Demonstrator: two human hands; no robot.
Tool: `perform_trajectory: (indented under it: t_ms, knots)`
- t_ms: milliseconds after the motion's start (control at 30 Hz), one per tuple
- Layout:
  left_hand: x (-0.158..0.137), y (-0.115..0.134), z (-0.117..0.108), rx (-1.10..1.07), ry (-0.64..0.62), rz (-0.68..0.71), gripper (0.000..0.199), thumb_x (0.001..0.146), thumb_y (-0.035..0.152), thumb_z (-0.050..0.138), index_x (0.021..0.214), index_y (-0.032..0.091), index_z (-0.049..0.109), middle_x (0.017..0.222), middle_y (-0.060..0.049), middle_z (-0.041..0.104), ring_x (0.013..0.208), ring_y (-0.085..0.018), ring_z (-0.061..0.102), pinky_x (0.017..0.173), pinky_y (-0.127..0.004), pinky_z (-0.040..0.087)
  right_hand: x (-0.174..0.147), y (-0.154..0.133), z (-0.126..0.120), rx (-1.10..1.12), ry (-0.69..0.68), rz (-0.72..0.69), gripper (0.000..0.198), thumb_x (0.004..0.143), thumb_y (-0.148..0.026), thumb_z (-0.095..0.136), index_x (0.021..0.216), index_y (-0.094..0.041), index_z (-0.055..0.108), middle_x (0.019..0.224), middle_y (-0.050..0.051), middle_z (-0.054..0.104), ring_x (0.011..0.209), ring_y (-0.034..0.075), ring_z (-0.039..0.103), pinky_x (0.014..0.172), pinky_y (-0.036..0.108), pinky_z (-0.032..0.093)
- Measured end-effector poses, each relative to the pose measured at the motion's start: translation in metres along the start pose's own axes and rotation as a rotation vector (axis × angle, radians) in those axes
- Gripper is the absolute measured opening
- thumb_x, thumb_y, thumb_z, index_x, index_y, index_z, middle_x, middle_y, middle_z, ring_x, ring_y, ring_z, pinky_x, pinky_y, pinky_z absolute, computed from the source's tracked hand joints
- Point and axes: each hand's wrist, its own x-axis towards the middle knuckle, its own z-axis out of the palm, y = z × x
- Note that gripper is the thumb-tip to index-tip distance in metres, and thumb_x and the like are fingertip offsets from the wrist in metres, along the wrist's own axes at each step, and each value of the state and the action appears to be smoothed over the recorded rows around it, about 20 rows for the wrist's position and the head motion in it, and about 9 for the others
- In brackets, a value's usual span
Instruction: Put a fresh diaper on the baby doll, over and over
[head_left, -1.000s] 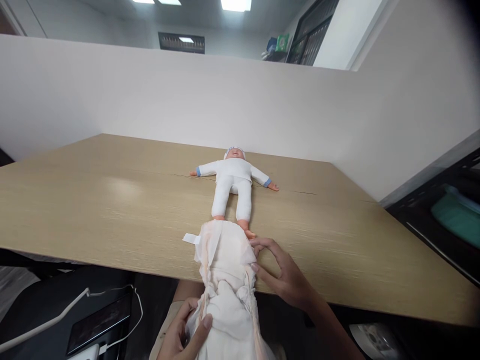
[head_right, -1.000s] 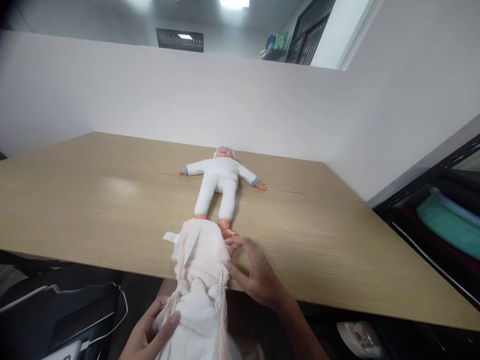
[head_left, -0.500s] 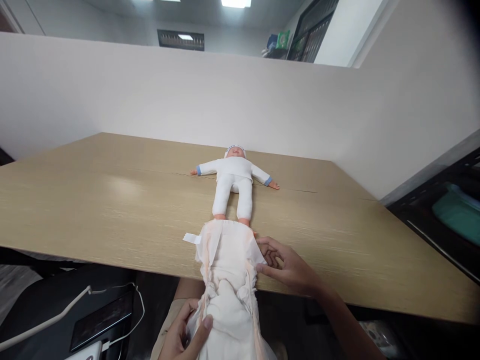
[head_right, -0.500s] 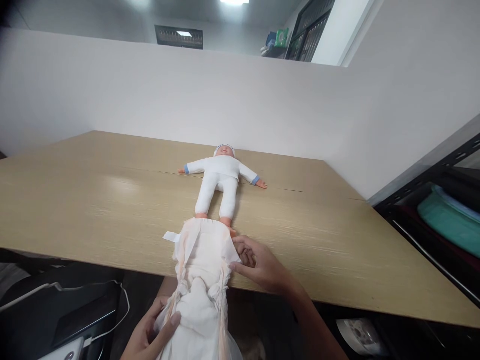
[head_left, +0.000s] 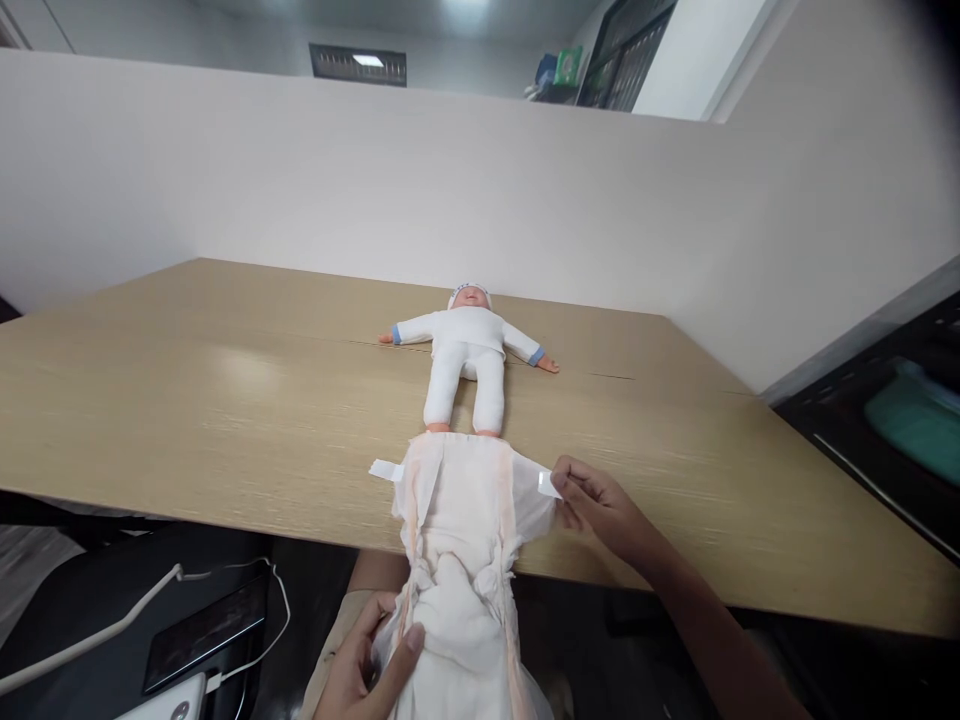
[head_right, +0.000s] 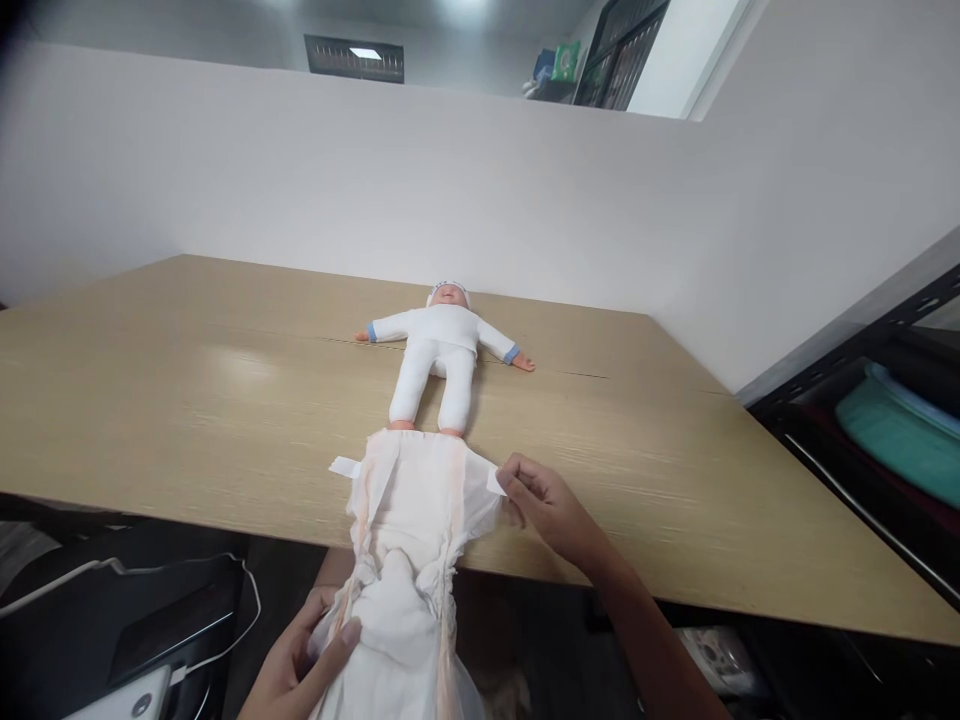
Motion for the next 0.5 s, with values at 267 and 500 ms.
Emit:
perform_trajectory:
  t_ms: [267,500]
  knots:
    - [-0.002,0.006,0.003,-0.014,0.019,-0.003,0.059,0.083,0.075,0.083,0.103,0.021,0.07,0.096,-0.006,0.074,0.095,-0.022,0.067,0.08,-0.026,0.052,0.014,-0.003,-0.028,-0.264,0.044,0.044,0.045,0.094,-0.067,0.073,0.099,-0.023,0.072,0.077,-0.002,0.067,0.069,0.017,0.056,0.066,0.03,0.038]
    - [-0.004,0.003,0.003,-0.011,0.025,-0.012,0.062,0.081,0.076,0.083,0.105,0.021,0.069,0.1,-0.007,0.075,0.097,-0.024,0.068,0.089,-0.029,0.055,-0.008,0.007,-0.013,-0.672,0.311,0.032,0.037,0.106,-0.052,0.054,0.118,-0.024,0.075,0.068,0.0,0.065,0.066,0.024,0.061,0.067,0.037,0.045]
